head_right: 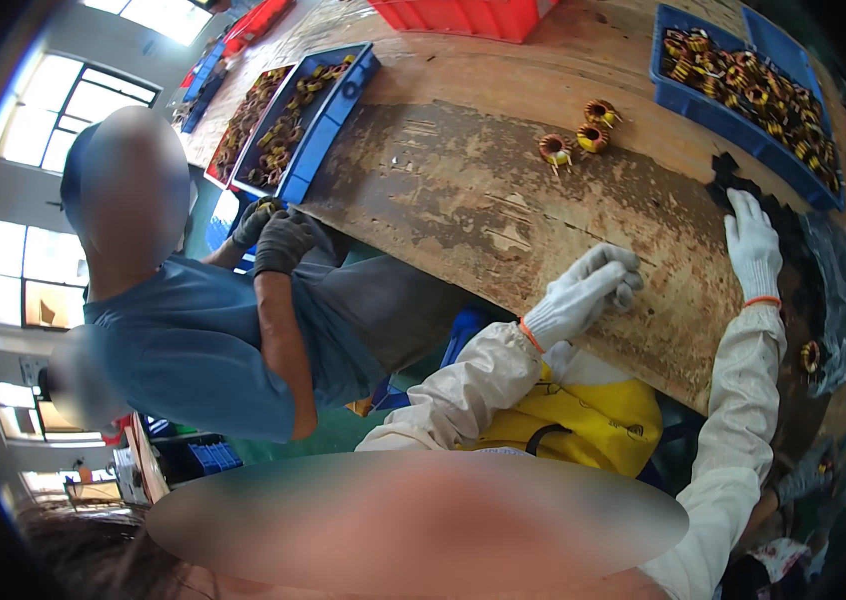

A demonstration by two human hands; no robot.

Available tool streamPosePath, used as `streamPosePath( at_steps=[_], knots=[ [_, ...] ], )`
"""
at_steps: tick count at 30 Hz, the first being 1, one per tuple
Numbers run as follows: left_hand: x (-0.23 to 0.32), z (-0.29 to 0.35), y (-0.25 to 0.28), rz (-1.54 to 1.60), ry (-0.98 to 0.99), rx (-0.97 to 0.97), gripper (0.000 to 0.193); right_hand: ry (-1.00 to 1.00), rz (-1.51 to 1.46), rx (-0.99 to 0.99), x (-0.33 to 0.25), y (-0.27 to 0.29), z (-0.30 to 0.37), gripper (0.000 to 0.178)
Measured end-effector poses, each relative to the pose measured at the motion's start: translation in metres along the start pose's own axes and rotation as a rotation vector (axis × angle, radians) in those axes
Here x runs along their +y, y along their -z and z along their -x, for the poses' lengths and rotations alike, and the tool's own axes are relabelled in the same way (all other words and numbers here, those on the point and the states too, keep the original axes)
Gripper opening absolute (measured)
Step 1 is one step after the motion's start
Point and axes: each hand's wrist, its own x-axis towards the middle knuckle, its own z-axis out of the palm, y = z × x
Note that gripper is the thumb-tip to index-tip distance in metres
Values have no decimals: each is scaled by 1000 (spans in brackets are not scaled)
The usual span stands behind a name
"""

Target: Assembling toroid inductor components by applying plastic clips or tape to the core.

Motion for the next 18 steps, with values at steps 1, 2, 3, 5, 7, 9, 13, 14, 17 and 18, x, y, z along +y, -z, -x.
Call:
streamPosePath(
  at_steps=[1, 2, 3, 5, 7, 9, 13, 14, 17, 18],
  knots=[
    [3, 1, -1, -2, -12, 12, 24, 15, 47, -25, 0, -3, -3, 39],
    [6, 2, -2, -18, 5, 7, 24, 7, 29, -24, 1, -5, -4, 37],
    [7, 3, -3, -33, 25, 3, 24, 21, 22, -24, 0, -5, -5, 37],
    [5, 2, -1, -41, 12, 18, 25, 12, 35, -7, 0, -7, -7, 35],
    [4, 2, -1, -15, 16, -5, 25, 27, 13, 21, -4, -4, -7, 33],
    [5, 3, -1, -25, 22, 12, 26, -134, -63, -100, -11, 4, -9, 33],
    [6, 3, -2, -11, 9, -12, 26, -212, -128, 63, -11, -4, -5, 30],
    [6, 3, -3, -16, 11, -14, 26, -215, -123, 63, -5, -9, -4, 30],
    [7, 4, -2, -18, 1, -19, 25, -55, -52, 83, 1, -15, -6, 30],
    [7, 4, -2, -17, 4, -19, 25, -77, -40, 59, -2, -13, -7, 30]
  ],
)
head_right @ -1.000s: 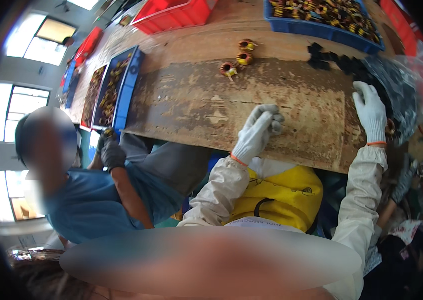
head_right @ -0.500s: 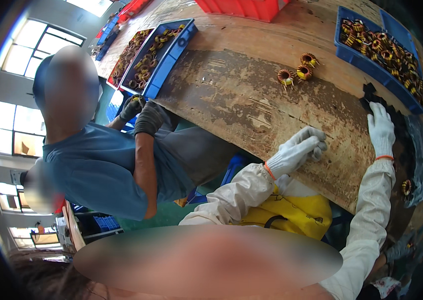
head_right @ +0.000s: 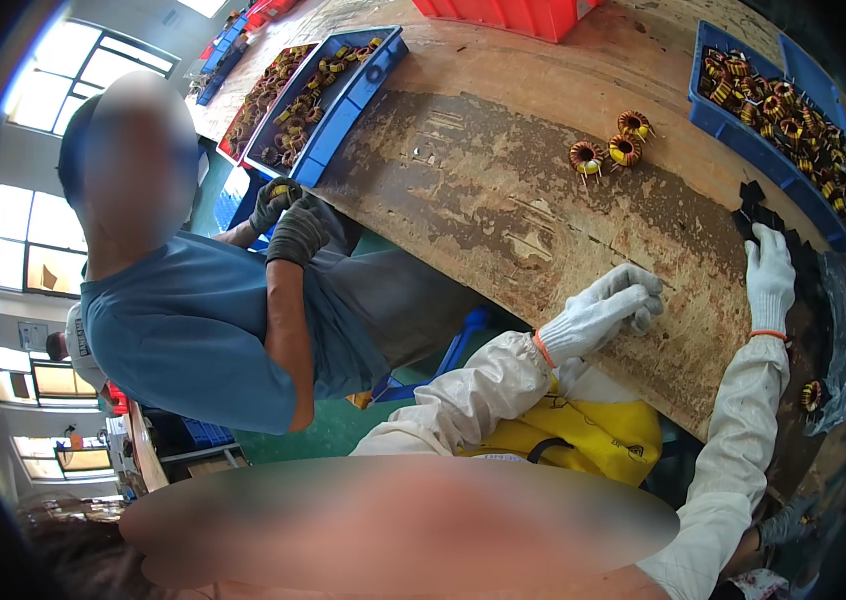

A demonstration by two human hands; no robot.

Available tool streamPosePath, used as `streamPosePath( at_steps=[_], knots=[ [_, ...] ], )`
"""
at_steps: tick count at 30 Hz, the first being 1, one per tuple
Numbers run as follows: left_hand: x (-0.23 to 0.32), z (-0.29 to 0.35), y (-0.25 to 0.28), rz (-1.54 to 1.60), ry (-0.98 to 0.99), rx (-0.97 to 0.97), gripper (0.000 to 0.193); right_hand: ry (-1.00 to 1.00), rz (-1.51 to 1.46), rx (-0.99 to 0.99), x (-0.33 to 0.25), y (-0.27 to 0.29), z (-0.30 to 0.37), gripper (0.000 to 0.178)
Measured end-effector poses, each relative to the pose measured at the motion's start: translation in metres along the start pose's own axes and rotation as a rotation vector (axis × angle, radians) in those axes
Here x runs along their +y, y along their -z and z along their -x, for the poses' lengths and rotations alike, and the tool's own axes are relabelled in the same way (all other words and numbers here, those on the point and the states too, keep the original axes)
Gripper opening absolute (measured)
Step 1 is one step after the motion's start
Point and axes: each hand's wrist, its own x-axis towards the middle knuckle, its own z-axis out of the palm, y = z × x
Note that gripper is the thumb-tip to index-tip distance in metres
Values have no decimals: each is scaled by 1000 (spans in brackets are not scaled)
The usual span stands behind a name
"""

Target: Assembling toroid inductor components by applying plastic clips or tape to the core.

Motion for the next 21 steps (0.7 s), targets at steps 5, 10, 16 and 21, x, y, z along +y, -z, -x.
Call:
streamPosePath(
  at_steps=[5, 10, 16, 21],
  knots=[
    [-1, -1, 2, 31, 14, 11, 25, -30, 44, -12, -9, 3, -2, 28],
    [-1, -2, 2, 34, 8, -7, 26, -136, 98, -16, -10, 3, -4, 29],
    [-1, -1, 1, 33, -10, -17, 27, -126, -42, 2, -12, 16, -3, 27],
    [-3, -2, 2, 62, 4, -13, 26, 7, -275, 192, -31, 23, -11, 26]
  ],
)
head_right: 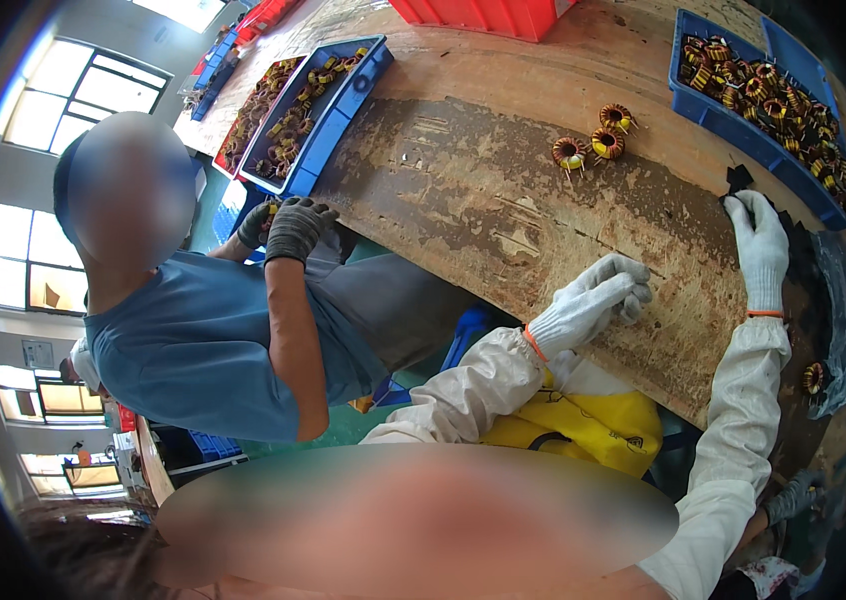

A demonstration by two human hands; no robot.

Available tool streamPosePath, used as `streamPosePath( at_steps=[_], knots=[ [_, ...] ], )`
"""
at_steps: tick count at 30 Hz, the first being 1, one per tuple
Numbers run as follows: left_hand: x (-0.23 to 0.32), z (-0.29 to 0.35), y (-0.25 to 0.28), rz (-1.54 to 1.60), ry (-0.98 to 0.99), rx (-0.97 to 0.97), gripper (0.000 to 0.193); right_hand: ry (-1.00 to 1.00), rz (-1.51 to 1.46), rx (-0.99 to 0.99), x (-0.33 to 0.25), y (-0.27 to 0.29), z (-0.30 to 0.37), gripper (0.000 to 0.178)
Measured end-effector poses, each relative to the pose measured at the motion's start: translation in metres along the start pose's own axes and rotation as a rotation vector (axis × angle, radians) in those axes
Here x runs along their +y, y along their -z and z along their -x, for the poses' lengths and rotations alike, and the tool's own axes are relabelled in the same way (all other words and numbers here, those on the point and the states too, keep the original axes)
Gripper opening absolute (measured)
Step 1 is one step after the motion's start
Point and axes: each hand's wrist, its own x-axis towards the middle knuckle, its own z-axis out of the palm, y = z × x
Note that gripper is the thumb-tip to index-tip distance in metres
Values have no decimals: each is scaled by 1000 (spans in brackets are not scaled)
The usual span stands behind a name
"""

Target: Assembling toroid inductor components by applying plastic clips or tape to the core.

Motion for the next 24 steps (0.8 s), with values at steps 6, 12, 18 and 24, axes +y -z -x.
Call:
streamPosePath(
  at_steps=[6, 12, 18, 24],
  knots=[
    [-2, 0, -2, 33, -16, -17, 26, -338, -1486, -8, 18, 24, -19, 29],
    [-1, 0, -2, 27, 8, 5, 25, -394, -973, -375, -77, 39, 47, 23],
    [-4, 1, -8, -278, -55, 108, 24, -256, -887, -601, -124, 39, 90, 23],
    [-7, 1, -17, -461, -89, 167, 20, -30, -608, -416, -131, 50, 105, 33]
  ],
)
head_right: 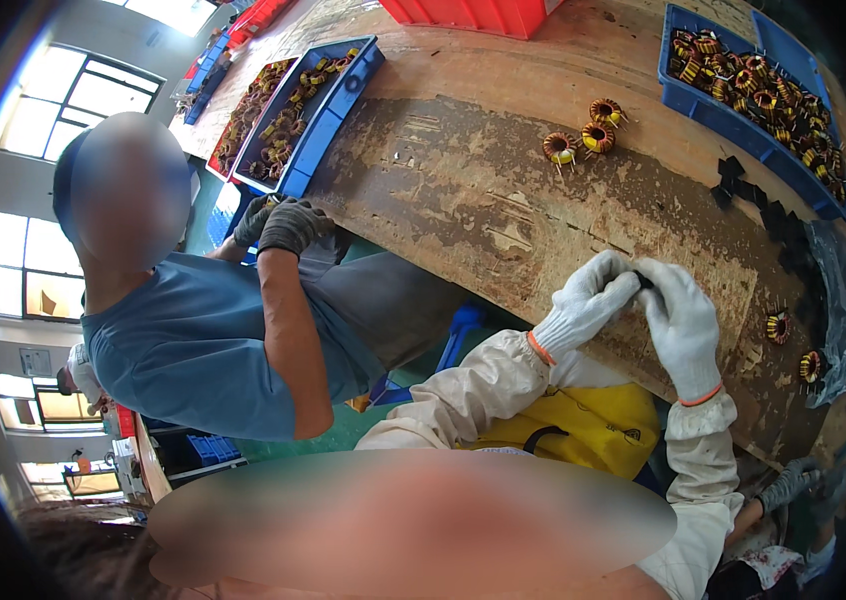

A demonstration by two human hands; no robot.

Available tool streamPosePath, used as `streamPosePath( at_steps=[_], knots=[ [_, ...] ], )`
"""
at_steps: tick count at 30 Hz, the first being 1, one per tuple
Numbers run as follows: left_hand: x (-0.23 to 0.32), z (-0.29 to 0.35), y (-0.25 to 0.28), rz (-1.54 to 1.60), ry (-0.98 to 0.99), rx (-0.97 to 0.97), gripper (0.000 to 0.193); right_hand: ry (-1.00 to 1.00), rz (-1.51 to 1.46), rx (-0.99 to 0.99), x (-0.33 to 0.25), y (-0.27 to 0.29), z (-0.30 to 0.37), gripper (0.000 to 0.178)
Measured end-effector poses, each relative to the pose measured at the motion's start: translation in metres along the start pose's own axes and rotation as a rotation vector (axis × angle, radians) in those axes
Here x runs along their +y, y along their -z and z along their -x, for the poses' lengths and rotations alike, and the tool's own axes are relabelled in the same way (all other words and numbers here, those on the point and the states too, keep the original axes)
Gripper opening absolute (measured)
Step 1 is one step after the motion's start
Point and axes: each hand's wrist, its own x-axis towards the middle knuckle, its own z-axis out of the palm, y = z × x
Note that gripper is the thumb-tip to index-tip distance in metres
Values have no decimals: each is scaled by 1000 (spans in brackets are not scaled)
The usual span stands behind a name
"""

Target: Assembling toroid inductor components by applying plastic clips or tape to the core.

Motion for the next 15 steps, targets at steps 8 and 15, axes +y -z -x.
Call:
streamPosePath(
  at_steps=[8, 15],
  knots=[
    [29, 8, -2, -491, -135, 173, 18, 287, 509, 140, -5, -6, 3, 52],
    [58, -26, 45, -787, -521, 254, 20, 19, 172, 217, 9, -19, 22, 45]
  ],
)
